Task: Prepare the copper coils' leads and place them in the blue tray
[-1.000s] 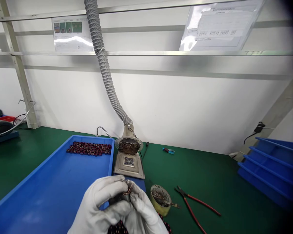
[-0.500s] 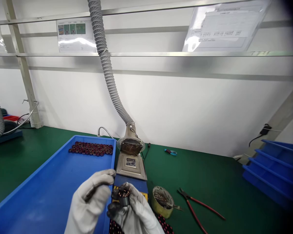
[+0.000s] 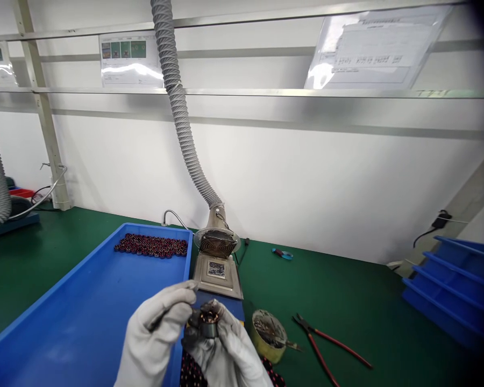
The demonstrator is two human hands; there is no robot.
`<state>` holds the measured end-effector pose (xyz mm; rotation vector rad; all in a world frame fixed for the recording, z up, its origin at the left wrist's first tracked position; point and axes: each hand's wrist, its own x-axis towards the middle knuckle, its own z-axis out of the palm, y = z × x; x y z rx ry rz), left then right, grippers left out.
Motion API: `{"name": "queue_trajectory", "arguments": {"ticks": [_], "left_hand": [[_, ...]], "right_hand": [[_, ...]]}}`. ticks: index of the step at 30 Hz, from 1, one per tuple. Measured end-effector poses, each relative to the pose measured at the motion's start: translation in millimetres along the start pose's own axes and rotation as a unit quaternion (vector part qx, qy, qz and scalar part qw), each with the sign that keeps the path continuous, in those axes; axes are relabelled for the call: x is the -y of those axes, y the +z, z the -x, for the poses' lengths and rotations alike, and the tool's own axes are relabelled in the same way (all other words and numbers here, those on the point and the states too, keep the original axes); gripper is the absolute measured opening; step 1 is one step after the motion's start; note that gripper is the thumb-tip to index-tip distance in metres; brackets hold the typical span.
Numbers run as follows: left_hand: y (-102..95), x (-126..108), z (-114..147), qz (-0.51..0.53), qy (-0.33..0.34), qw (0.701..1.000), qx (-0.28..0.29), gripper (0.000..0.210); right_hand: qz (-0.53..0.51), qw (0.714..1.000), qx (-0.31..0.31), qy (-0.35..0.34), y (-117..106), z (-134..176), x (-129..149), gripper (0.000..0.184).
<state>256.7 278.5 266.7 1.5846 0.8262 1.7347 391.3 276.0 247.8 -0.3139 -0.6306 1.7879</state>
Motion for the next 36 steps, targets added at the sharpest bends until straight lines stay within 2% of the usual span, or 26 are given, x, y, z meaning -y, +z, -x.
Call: {"name": "queue_trajectory", "arguments": {"ticks": [1, 3, 4, 5, 8, 13, 14, 15, 18, 19, 21, 25, 27, 28, 29, 31, 33, 34, 36], "left_hand": [[-1.3, -2.9, -1.3, 0.0, -0.023, 1.0, 0.006, 0.018], [-1.0, -8.7, -4.3, -0.024, -0.038, 0.997, 0.071, 0.029], [0.5, -10.6, -5.5, -0.032, -0.031, 0.994, 0.102, 0.029], [2.4, -11.5, -5.9, -0.033, -0.023, 0.993, 0.112, 0.024], [8.0, -7.9, -3.0, 0.003, 0.0, 0.999, 0.05, 0.005], [5.6, -2.4, 0.8, 0.099, -0.011, 0.993, -0.064, 0.017], [4.5, -3.1, -0.5, 0.095, -0.02, 0.993, -0.069, 0.015], [3.9, -4.0, -2.1, 0.072, -0.035, 0.995, -0.053, 0.013], [6.1, -5.7, -4.7, -0.005, -0.054, 0.996, 0.074, 0.014], [7.8, -5.3, -3.9, -0.003, -0.048, 0.995, 0.091, 0.012], [10.7, -3.0, -0.5, 0.029, -0.018, 0.997, 0.066, 0.006], [6.0, 0.6, 4.6, 0.062, 0.022, 0.997, -0.041, 0.002], [0.8, -1.5, 2.5, 0.069, 0.014, 0.992, -0.104, 0.006], [-0.8, -3.6, 0.6, 0.052, 0.001, 0.993, -0.11, 0.008], [-1.1, -6.1, -1.4, 0.018, -0.021, 0.995, -0.093, 0.014], [2.0, -10.8, -4.3, -0.04, -0.06, 0.997, -0.002, 0.024], [7.5, -12.7, -4.3, -0.047, -0.053, 0.995, 0.065, 0.023], [9.5, -12.2, -3.3, -0.035, -0.035, 0.996, 0.069, 0.019], [9.9, -9.2, -0.7, -0.016, 0.002, 0.999, 0.042, 0.014]], "right_hand": [[0.005, 1.0, 0.004, 0.003, 0.6, 1.4, 1.4, 0.033], [0.009, 1.0, 0.006, 0.006, 2.3, 4.3, 3.0, 0.031], [0.005, 1.0, 0.006, 0.008, 3.3, 5.2, 2.7, 0.031], [-0.001, 1.0, 0.007, 0.013, 4.2, 5.6, 1.8, 0.031], [-0.026, 0.999, 0.016, 0.032, 6.2, 3.4, -4.0, 0.032], [-0.015, 0.999, 0.015, 0.026, 3.6, -2.0, -8.3, 0.031], [-0.006, 1.0, 0.012, 0.024, 2.6, -2.4, -7.8, 0.031], [0.003, 1.0, 0.008, 0.019, 1.7, -2.6, -7.4, 0.031], [0.011, 1.0, -0.001, -0.002, -0.2, -3.1, -8.6, 0.035], [0.005, 1.0, -0.005, -0.008, -0.5, -3.3, -10.0, 0.036], [-0.011, 1.0, -0.013, -0.016, -1.0, -3.8, -13.0, 0.036], [-0.024, 1.0, -0.01, -0.006, -2.4, -4.3, -13.3, 0.033], [-0.022, 1.0, 0.003, 0.009, -2.5, -3.3, -11.0, 0.032], [-0.019, 1.0, 0.005, 0.009, -2.1, -2.5, -10.1, 0.032], [-0.016, 1.0, 0.002, 0.002, -1.2, -1.5, -9.8, 0.031], [-0.018, 0.999, -0.013, -0.023, 1.7, 0.7, -10.9, 0.032], [-0.022, 0.999, -0.026, -0.037, 5.2, 2.3, -12.8, 0.033], [-0.024, 0.999, -0.028, -0.038, 6.8, 2.8, -13.3, 0.033], [-0.023, 0.999, -0.026, -0.023, 8.5, 3.1, -11.9, 0.032]]}}
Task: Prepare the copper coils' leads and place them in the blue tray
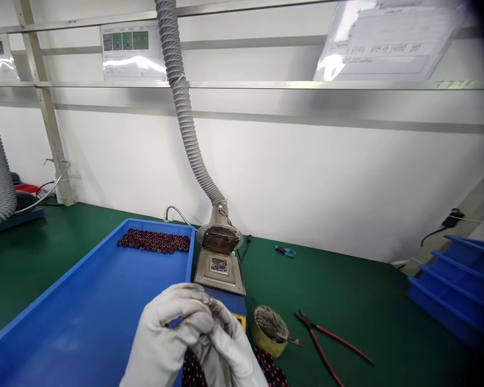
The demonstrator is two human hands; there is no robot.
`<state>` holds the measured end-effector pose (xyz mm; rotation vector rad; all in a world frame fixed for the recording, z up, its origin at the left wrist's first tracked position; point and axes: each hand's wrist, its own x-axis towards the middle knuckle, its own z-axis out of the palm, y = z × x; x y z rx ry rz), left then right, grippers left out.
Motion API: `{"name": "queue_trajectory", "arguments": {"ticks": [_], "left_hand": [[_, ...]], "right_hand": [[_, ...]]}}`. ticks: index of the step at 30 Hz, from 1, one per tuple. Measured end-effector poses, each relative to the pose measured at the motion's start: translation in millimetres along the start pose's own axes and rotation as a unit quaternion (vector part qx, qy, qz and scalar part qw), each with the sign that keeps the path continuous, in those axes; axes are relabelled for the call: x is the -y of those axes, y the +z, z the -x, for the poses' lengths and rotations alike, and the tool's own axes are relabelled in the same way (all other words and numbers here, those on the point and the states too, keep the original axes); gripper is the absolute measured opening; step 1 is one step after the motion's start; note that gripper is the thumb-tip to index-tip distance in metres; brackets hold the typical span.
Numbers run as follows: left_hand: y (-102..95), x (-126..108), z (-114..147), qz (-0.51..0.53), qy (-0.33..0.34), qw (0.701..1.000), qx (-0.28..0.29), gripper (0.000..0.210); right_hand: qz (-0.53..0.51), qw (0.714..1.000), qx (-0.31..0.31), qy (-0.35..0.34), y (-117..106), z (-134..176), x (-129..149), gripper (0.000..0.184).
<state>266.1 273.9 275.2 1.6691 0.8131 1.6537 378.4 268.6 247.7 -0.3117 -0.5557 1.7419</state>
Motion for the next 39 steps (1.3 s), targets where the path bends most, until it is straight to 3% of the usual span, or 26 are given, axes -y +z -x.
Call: {"name": "queue_trajectory", "arguments": {"ticks": [5, 7, 11, 14, 16, 18, 22, 26, 28, 30, 32, 36, 39], "left_hand": [[-13.9, 4.4, 3.1, 0.038, -0.029, 0.984, -0.172, 0.005], [-15.0, 2.1, 2.7, 0.0, -0.032, 0.989, -0.145, 0.008], [-3.9, 0.5, 3.6, -0.152, 0.028, 0.987, 0.051, 0.043], [1.0, 3.2, 3.4, -0.187, 0.098, 0.973, 0.098, 0.04], [-0.5, 3.6, 1.6, -0.162, 0.097, 0.976, 0.111, 0.036], [-3.2, 2.7, -0.6, -0.118, 0.093, 0.983, 0.104, 0.028], [-6.2, 2.1, -1.2, 0.008, 0.064, 0.998, 0.014, 0.004], [-12.6, 1.6, -1.5, 0.089, 0.002, 0.991, -0.099, 0.008], [-15.9, -1.2, -3.6, 0.058, -0.047, 0.995, -0.066, 0.012], [-15.1, -4.6, -4.9, 0.008, -0.108, 0.994, 0.027, 0.021], [-10.1, -6.5, -3.8, 0.015, -0.145, 0.986, 0.082, 0.021], [-2.4, -3.3, 3.1, 0.11, -0.127, 0.985, 0.048, 0.015], [-9.0, -1.6, 4.9, 0.156, -0.131, 0.977, -0.055, 0.01]], "right_hand": [[0.014, 0.998, 0.033, 0.049, -3.0, 0.9, 13.1, 0.031], [0.008, 0.998, 0.032, 0.054, -4.8, 2.8, 15.9, 0.03], [-0.022, 0.999, 0.015, 0.027, -6.7, 6.5, 14.4, 0.031], [-0.021, 0.999, 0.014, 0.028, -7.9, 7.8, 13.7, 0.025], [-0.009, 0.999, 0.025, 0.047, -8.6, 7.4, 14.3, 0.024], [0.006, 0.997, 0.037, 0.065, -9.1, 5.5, 14.6, 0.027], [0.047, 0.996, 0.049, 0.06, -10.3, -0.8, 13.4, 0.031], [0.071, 0.995, 0.054, 0.04, -16.3, -6.5, 14.4, 0.028], [0.082, 0.995, 0.054, 0.027, -20.9, -9.2, 15.4, 0.031], [0.092, 0.994, 0.05, 0.016, -25.2, -11.9, 15.3, 0.034], [0.101, 0.994, 0.046, 0.006, -28.2, -14.0, 14.0, 0.035], [0.126, 0.991, 0.038, -0.01, -28.9, -14.5, 11.0, 0.029], [0.136, 0.99, 0.046, -0.012, -26.7, -12.6, 11.6, 0.028]]}}
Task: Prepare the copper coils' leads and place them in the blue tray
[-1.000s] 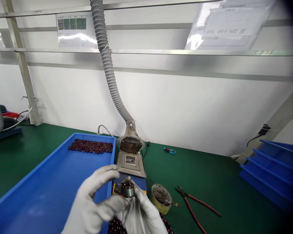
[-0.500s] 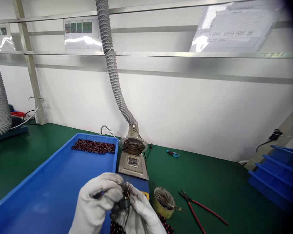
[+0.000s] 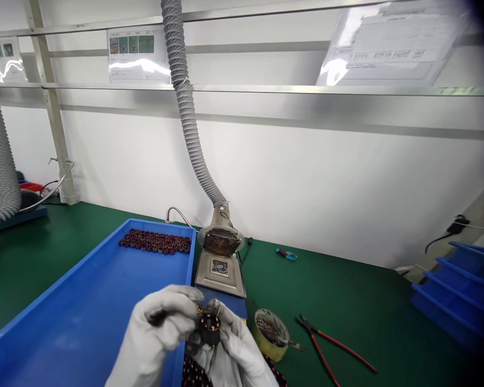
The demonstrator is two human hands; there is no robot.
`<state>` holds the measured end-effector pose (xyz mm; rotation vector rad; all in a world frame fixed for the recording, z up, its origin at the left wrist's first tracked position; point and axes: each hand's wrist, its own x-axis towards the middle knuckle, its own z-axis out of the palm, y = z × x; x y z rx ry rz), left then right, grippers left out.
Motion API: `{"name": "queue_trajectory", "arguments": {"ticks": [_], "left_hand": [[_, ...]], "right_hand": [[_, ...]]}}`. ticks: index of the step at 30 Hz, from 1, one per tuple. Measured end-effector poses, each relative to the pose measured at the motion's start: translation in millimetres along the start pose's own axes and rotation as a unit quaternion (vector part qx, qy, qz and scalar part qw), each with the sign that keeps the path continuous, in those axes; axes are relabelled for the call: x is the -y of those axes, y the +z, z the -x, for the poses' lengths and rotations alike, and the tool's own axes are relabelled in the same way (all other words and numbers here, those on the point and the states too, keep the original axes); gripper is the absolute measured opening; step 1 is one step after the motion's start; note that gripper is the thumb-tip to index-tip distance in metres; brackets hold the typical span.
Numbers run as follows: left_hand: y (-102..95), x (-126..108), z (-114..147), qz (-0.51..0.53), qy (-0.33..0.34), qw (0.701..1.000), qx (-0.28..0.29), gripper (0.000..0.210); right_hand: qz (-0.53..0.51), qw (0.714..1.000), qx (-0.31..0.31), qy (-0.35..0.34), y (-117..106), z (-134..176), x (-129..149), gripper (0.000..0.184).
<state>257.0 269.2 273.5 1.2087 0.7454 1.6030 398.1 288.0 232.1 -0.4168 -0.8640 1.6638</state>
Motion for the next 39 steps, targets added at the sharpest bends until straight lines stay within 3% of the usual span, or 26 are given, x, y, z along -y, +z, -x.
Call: {"name": "queue_trajectory", "arguments": {"ticks": [2, 3, 4, 7, 8, 10, 14, 17, 19, 21, 23, 25, 27, 30, 32, 34, 36, 37, 39], "left_hand": [[-4.6, -5.4, -2.2, 0.004, -0.004, 0.997, -0.073, 0.007], [-5.3, -9.1, -3.6, -0.021, -0.014, 0.996, -0.083, 0.008], [-4.4, -12.8, -4.8, -0.061, -0.032, 0.996, -0.065, 0.011], [4.5, -19.6, -5.1, -0.15, -0.078, 0.983, 0.067, 0.015], [7.8, -19.5, -3.7, -0.146, -0.064, 0.983, 0.094, 0.015], [11.4, -16.5, 0.5, -0.122, 0.005, 0.988, 0.093, 0.017], [4.6, -10.3, 7.4, -0.095, 0.11, 0.989, -0.005, 0.014], [-0.5, -11.0, 4.9, -0.146, 0.051, 0.988, -0.023, 0.015], [1.1, -11.2, 1.4, -0.195, -0.015, 0.98, 0.026, 0.02], [4.8, -9.5, -0.6, -0.182, -0.032, 0.979, 0.08, 0.017], [7.1, -6.5, 0.3, -0.141, 0.021, 0.986, 0.091, 0.016], [6.1, -4.8, 3.4, -0.118, 0.098, 0.986, 0.061, 0.015], [3.6, -6.0, 6.2, -0.11, 0.134, 0.985, 0.013, 0.011], [5.3, -10.2, 5.0, -0.102, 0.053, 0.992, -0.045, 0.015], [13.0, -9.2, 1.1, -0.078, -0.051, 0.995, 0.018, 0.032], [23.4, -1.9, -2.7, 0.0, -0.127, 0.987, 0.099, 0.034], [32.1, 10.0, -4.6, 0.097, -0.138, 0.982, 0.084, 0.025], [34.4, 16.1, -4.6, 0.131, -0.128, 0.982, 0.054, 0.023], [34.2, 25.3, -4.1, 0.179, -0.094, 0.979, -0.017, 0.022]], "right_hand": [[0.003, 1.0, 0.006, -0.004, 1.1, 0.9, 1.9, 0.029], [0.007, 1.0, 0.006, -0.009, 1.5, 1.2, 2.8, 0.029], [0.011, 1.0, 0.005, -0.013, 1.7, 1.4, 3.5, 0.028], [0.027, 0.999, -0.014, -0.029, 2.7, 2.6, 3.8, 0.026], [0.031, 0.999, -0.023, -0.034, 3.2, 3.2, 3.2, 0.026], [0.035, 0.997, -0.045, -0.045, 4.7, 4.6, 1.6, 0.028], [0.02, 0.992, -0.091, -0.083, 8.6, 6.5, -0.6, 0.036], [0.026, 0.99, -0.1, -0.098, 10.5, 6.4, 0.4, 0.037], [0.056, 0.987, -0.101, -0.107, 11.0, 6.1, 0.9, 0.036], [0.094, 0.981, -0.109, -0.128, 11.1, 6.1, 0.1, 0.035], [0.122, 0.972, -0.125, -0.156, 11.3, 6.7, -2.2, 0.035], [0.146, 0.959, -0.152, -0.192, 11.9, 7.8, -5.3, 0.035], [0.178, 0.934, -0.192, -0.244, 13.2, 9.2, -7.9, 0.033], [0.272, 0.863, -0.216, -0.366, 16.2, 12.0, -10.3, 0.023], [0.373, 0.784, -0.197, -0.455, 18.3, 14.0, -11.5, 0.015], [0.473, 0.687, -0.169, -0.525, 19.5, 15.8, -13.1, 0.016], [0.533, 0.618, -0.148, -0.559, 19.3, 16.9, -15.1, 0.02], [0.542, 0.604, -0.146, -0.565, 18.6, 17.3, -16.0, 0.02], [0.534, 0.608, -0.17, -0.562, 16.2, 17.7, -16.8, 0.017]]}}
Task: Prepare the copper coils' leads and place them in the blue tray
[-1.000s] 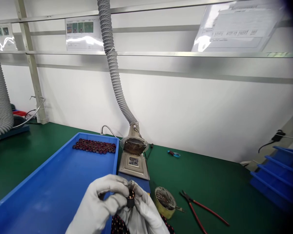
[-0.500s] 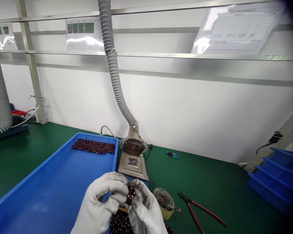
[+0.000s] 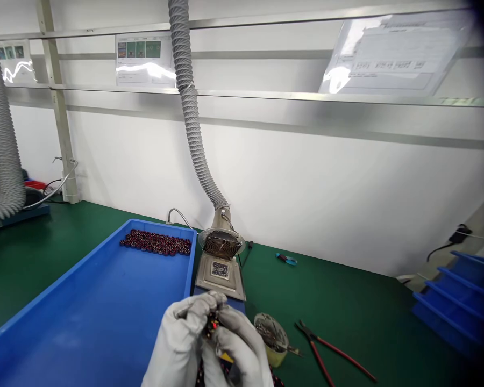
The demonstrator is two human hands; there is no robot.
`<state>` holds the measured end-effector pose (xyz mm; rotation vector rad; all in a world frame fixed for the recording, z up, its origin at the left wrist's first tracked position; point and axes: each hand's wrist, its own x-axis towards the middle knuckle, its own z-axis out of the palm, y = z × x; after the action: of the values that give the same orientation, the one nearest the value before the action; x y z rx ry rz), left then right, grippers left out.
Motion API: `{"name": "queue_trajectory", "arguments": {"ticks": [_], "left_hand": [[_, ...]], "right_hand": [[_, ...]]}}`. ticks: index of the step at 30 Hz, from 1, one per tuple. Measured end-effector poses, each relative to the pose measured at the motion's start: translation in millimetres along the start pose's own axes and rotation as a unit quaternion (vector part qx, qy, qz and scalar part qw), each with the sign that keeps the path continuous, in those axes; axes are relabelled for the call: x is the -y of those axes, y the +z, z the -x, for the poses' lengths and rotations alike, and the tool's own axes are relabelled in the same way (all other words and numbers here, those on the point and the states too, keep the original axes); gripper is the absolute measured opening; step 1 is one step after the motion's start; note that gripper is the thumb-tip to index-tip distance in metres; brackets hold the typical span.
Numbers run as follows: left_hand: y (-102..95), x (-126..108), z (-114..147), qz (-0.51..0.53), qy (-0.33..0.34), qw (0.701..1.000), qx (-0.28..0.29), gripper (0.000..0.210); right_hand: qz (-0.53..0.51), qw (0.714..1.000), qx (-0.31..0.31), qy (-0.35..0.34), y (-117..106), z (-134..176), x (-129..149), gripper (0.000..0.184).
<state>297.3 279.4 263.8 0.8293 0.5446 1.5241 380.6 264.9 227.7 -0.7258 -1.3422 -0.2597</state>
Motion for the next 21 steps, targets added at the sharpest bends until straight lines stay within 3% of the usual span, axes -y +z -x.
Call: {"name": "queue_trajectory", "arguments": {"ticks": [4, 7, 9, 12, 15, 17, 21], "left_hand": [[-10.5, -4.9, -1.4, 0.036, 0.108, 0.99, -0.084, 0.03], [-9.0, -13.0, -0.6, -0.052, 0.032, 0.997, -0.037, 0.033], [-4.5, -13.2, 2.3, -0.097, -0.024, 0.995, -0.011, 0.022], [-1.5, -8.2, 7.7, -0.084, 0.016, 0.993, -0.083, 0.011], [-3.6, -8.3, 11.4, -0.035, 0.087, 0.986, -0.139, 0.016], [-3.2, -13.2, 12.7, -0.04, 0.083, 0.987, -0.135, 0.021], [3.1, -21.5, 12.2, -0.069, -0.025, 0.995, -0.068, 0.026]], "right_hand": [[0.005, 0.998, -0.037, 0.048, -4.1, -0.1, -5.6, 0.021], [-0.012, 0.999, -0.014, 0.044, -6.4, -1.7, -8.4, 0.027], [-0.018, 0.999, 0.007, 0.025, -6.7, -2.3, -9.1, 0.031], [-0.02, 1.0, 0.018, -0.002, -6.7, -2.6, -9.5, 0.035], [-0.016, 1.0, 0.02, 0.003, -7.8, -2.7, -10.1, 0.034], [-0.012, 1.0, 0.023, 0.009, -8.6, -2.8, -10.5, 0.033], [-0.039, 0.999, 0.029, -0.005, -7.7, -2.4, -11.0, 0.036]]}}
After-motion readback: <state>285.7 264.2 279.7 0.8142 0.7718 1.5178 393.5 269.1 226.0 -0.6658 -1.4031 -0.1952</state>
